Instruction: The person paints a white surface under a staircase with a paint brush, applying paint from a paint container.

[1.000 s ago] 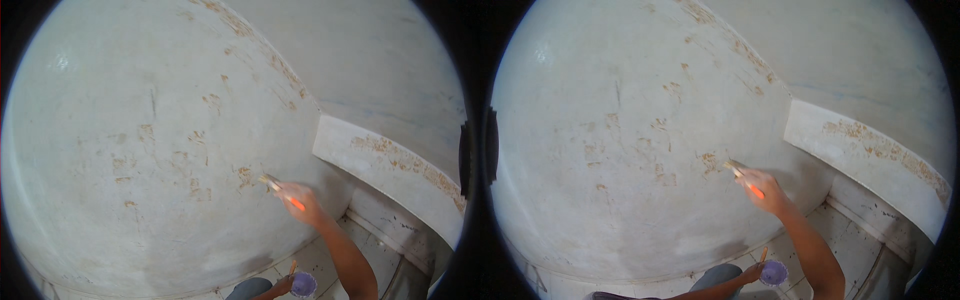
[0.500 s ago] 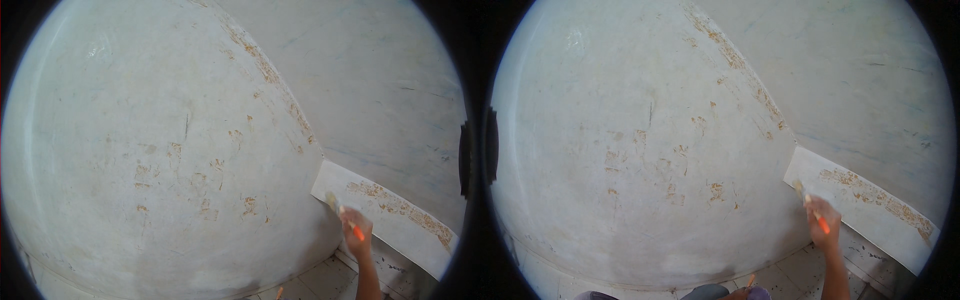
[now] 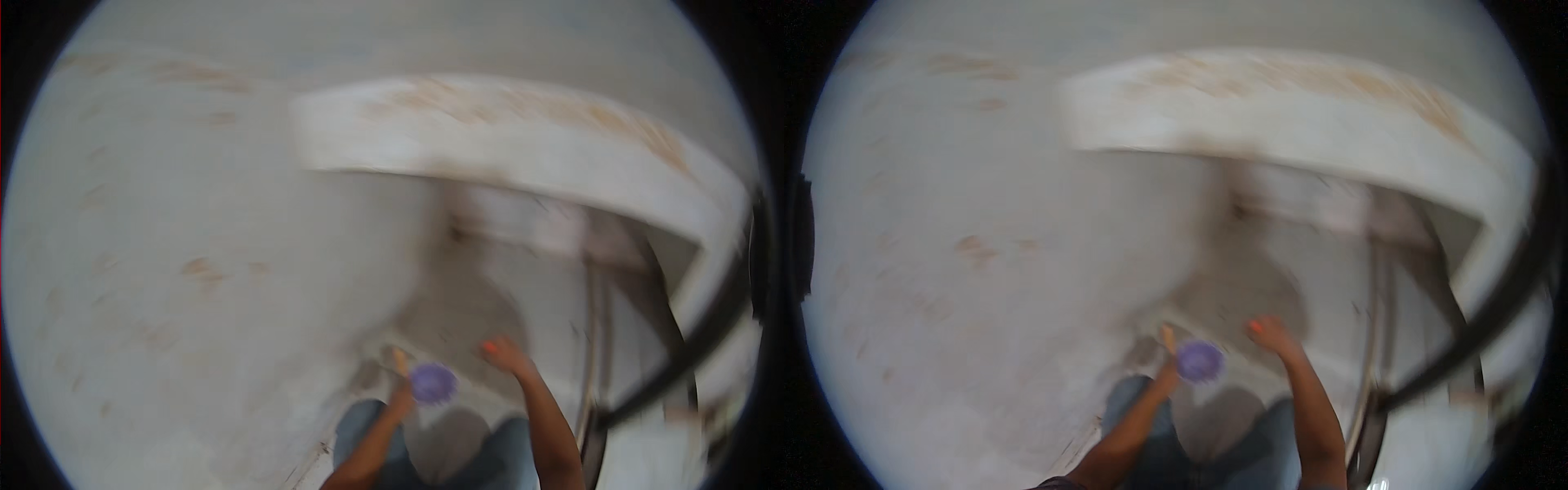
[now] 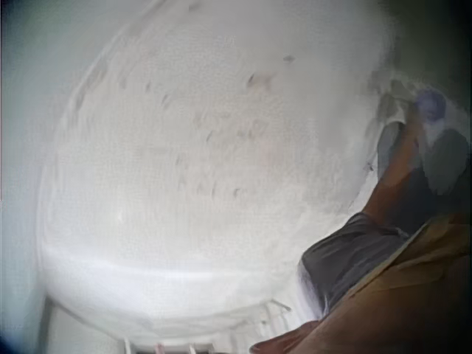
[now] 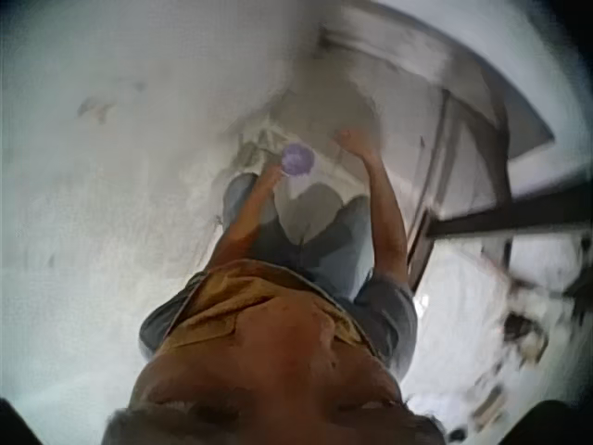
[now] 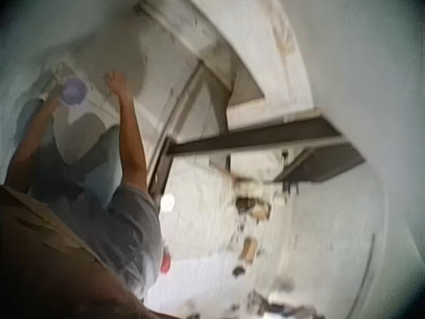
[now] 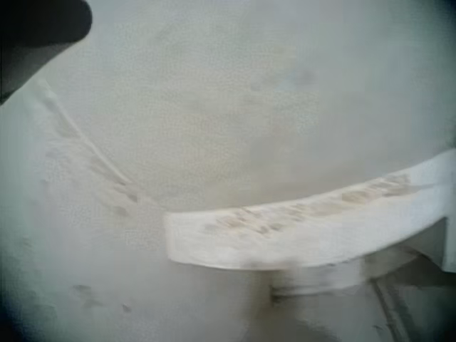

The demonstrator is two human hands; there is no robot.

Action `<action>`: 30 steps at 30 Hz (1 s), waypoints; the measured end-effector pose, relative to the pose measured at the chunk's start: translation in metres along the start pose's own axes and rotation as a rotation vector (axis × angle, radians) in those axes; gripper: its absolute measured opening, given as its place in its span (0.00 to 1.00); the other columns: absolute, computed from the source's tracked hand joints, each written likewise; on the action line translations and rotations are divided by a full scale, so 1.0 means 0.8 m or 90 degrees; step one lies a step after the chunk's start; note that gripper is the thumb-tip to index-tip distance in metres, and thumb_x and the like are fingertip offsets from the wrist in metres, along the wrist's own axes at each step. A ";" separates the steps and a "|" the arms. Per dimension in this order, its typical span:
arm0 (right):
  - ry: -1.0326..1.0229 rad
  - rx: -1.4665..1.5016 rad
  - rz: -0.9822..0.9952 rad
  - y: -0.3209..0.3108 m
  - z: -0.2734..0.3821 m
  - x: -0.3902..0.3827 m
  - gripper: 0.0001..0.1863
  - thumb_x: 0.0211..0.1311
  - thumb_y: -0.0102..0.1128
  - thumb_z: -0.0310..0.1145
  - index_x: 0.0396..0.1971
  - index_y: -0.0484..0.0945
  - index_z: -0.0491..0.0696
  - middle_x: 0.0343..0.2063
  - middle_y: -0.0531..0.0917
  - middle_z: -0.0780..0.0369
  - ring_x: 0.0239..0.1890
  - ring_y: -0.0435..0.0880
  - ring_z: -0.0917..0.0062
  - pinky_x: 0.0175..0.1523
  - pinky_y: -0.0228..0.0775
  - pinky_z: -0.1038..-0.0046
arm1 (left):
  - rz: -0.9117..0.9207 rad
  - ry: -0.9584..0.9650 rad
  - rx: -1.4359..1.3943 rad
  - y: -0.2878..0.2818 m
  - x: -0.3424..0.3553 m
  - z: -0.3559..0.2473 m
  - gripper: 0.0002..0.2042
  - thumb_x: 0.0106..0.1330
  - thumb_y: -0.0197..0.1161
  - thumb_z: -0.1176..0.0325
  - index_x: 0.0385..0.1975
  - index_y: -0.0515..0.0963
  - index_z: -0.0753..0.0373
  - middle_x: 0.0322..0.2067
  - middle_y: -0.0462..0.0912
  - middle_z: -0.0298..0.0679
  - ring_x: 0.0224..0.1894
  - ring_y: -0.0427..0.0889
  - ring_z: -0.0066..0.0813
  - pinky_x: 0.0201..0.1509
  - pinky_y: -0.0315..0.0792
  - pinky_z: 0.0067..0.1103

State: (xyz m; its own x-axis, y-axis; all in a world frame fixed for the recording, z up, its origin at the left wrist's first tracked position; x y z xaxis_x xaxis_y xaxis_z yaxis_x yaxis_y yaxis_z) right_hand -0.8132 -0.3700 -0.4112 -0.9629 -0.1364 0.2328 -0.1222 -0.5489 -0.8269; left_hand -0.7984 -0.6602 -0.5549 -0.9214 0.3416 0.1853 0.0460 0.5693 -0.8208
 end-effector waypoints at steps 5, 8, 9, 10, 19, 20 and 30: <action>0.166 0.022 -0.001 0.023 -0.078 -0.083 0.12 0.59 0.57 0.43 0.29 0.80 0.49 0.30 0.82 0.51 0.35 0.80 0.51 0.40 0.71 0.53 | 0.050 -0.369 -0.474 0.020 0.035 -0.009 0.26 0.76 0.38 0.52 0.62 0.64 0.68 0.55 0.73 0.45 0.55 0.74 0.34 0.59 0.67 0.26; 0.252 0.025 0.060 0.029 -0.081 -0.145 0.10 0.59 0.52 0.38 0.33 0.81 0.51 0.31 0.84 0.53 0.38 0.82 0.54 0.42 0.74 0.56 | 0.102 -0.331 -0.554 0.007 0.037 -0.092 0.27 0.75 0.38 0.53 0.62 0.64 0.70 0.58 0.71 0.47 0.59 0.70 0.37 0.64 0.60 0.27; 0.289 0.031 0.053 0.037 -0.086 -0.173 0.10 0.59 0.52 0.38 0.33 0.81 0.51 0.31 0.84 0.53 0.38 0.82 0.54 0.42 0.74 0.56 | 0.141 -0.328 -0.546 0.016 0.027 -0.108 0.27 0.75 0.38 0.53 0.62 0.64 0.70 0.58 0.71 0.47 0.59 0.70 0.37 0.64 0.60 0.27; 0.319 0.050 0.024 0.044 -0.086 -0.198 0.10 0.59 0.52 0.37 0.34 0.82 0.52 0.32 0.84 0.53 0.39 0.82 0.55 0.44 0.74 0.57 | 0.125 -0.347 -0.538 0.020 0.020 -0.118 0.27 0.75 0.39 0.53 0.62 0.64 0.70 0.58 0.71 0.46 0.59 0.70 0.36 0.64 0.61 0.27; 0.507 0.127 0.062 -0.034 -0.025 -0.266 0.08 0.55 0.58 0.30 0.33 0.83 0.48 0.34 0.84 0.54 0.43 0.82 0.60 0.47 0.75 0.62 | 0.289 -0.291 -0.477 0.026 0.001 -0.166 0.29 0.75 0.40 0.52 0.65 0.59 0.70 0.62 0.65 0.46 0.64 0.66 0.37 0.68 0.58 0.29; 0.516 0.133 0.070 -0.045 -0.015 -0.268 0.07 0.55 0.59 0.30 0.32 0.83 0.47 0.34 0.84 0.55 0.44 0.82 0.61 0.47 0.75 0.63 | 0.285 -0.261 -0.470 0.016 0.001 -0.167 0.31 0.74 0.41 0.50 0.67 0.56 0.70 0.64 0.64 0.45 0.65 0.66 0.38 0.69 0.58 0.30; 0.806 0.303 0.050 -0.087 0.088 -0.388 0.08 0.56 0.59 0.32 0.32 0.86 0.49 0.34 0.85 0.60 0.46 0.81 0.66 0.46 0.75 0.66 | 0.452 -0.326 -0.264 -0.078 -0.076 -0.245 0.31 0.75 0.38 0.47 0.67 0.56 0.67 0.64 0.62 0.46 0.66 0.63 0.40 0.70 0.56 0.33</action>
State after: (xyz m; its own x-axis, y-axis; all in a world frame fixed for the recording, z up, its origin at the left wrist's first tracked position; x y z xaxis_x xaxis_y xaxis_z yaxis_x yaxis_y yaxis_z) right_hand -0.4886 -0.3478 -0.3898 -0.5535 0.5250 -0.6465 -0.2116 -0.8395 -0.5005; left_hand -0.6698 -0.5700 -0.4095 -0.6788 0.3959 -0.6185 0.6985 0.6081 -0.3772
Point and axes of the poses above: each hand's wrist, its own x-axis towards the middle knuckle, its own y-axis out of the palm, z = x × y, the point moved 6 cm from there along x, towards the middle knuckle
